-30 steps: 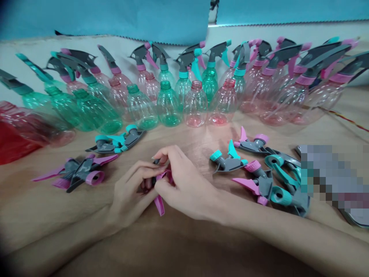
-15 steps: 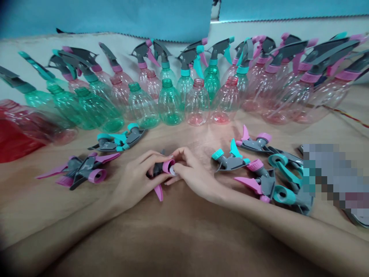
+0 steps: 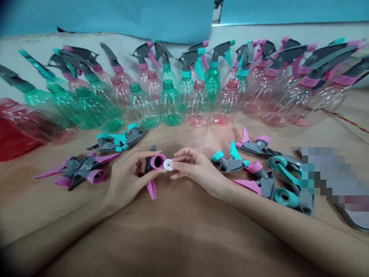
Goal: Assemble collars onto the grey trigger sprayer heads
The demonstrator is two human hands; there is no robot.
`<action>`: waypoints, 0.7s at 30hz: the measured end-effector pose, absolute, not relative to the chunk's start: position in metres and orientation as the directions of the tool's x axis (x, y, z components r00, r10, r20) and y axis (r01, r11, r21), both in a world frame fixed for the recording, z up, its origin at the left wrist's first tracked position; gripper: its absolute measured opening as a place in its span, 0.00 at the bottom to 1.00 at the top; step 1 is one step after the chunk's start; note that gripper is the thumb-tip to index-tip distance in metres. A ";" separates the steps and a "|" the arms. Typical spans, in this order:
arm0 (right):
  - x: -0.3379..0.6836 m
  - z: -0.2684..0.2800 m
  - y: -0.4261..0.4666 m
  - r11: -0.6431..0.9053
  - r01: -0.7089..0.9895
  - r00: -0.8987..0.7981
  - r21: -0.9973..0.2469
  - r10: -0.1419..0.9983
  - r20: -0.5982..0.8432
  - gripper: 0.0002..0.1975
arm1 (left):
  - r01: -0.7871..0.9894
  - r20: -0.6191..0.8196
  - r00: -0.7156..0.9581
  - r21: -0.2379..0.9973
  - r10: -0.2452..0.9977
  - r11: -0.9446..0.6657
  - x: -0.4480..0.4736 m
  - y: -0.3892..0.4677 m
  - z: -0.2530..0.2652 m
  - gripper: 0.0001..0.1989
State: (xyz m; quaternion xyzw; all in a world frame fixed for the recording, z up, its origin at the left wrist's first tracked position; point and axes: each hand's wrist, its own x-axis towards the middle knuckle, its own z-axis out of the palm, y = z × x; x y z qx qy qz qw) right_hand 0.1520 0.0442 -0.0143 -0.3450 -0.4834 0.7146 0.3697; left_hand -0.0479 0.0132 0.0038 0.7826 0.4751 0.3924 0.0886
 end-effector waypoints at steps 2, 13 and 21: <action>0.154 -0.011 0.047 -0.246 -0.192 -0.464 -0.950 0.876 -0.133 0.13 | 0.648 0.544 0.184 0.559 0.819 -0.517 -0.046 0.012 0.003 0.14; 0.164 0.058 0.026 0.232 0.178 -0.470 -0.956 0.874 0.124 0.04 | 0.261 0.441 0.187 0.839 0.878 -0.477 -0.025 -0.013 -0.007 0.18; 0.168 0.067 0.013 0.772 0.417 -0.628 -0.480 0.627 0.462 0.08 | 0.243 0.471 0.197 0.826 0.860 -0.508 -0.026 -0.012 -0.006 0.17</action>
